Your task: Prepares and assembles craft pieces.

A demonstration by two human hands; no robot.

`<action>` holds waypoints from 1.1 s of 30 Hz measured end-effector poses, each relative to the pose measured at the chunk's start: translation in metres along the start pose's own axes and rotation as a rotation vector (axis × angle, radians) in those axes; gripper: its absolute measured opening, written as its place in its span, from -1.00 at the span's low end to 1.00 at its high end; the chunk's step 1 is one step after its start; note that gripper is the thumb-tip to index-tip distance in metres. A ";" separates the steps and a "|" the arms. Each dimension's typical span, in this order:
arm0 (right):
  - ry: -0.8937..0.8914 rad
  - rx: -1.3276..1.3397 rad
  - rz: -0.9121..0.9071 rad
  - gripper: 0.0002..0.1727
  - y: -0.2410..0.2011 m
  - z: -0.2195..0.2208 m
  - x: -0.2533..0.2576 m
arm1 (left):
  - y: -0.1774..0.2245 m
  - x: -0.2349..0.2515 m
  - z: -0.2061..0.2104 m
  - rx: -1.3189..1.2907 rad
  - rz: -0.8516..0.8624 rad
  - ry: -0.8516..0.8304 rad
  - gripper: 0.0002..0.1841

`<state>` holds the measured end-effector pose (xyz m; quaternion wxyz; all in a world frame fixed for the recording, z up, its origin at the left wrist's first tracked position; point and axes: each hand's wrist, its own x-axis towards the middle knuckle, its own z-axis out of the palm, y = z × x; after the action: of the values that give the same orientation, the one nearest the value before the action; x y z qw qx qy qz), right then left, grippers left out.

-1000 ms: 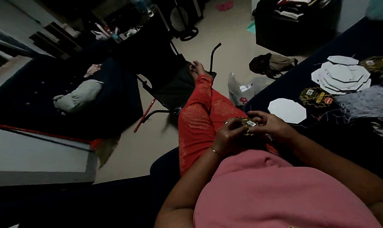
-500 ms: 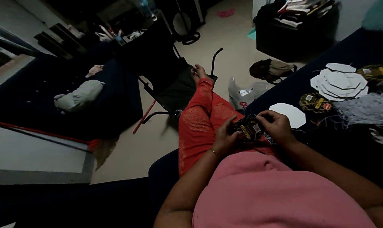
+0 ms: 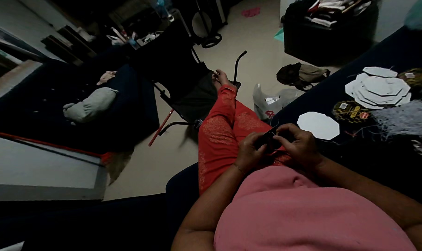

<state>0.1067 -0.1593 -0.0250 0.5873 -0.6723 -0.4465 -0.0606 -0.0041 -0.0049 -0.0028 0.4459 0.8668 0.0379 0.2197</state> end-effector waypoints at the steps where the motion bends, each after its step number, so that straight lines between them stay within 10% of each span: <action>1: -0.015 0.008 0.015 -0.81 -0.002 -0.001 0.000 | 0.000 0.000 0.000 0.001 0.005 0.000 -0.70; 33: -0.126 -0.025 0.131 -0.68 -0.008 -0.008 0.002 | -0.004 -0.001 0.000 0.068 0.120 -0.026 -0.75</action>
<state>0.1066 -0.1659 -0.0153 0.5522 -0.7098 -0.4371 0.0147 -0.0045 -0.0024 -0.0058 0.4028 0.8850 -0.0124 0.2333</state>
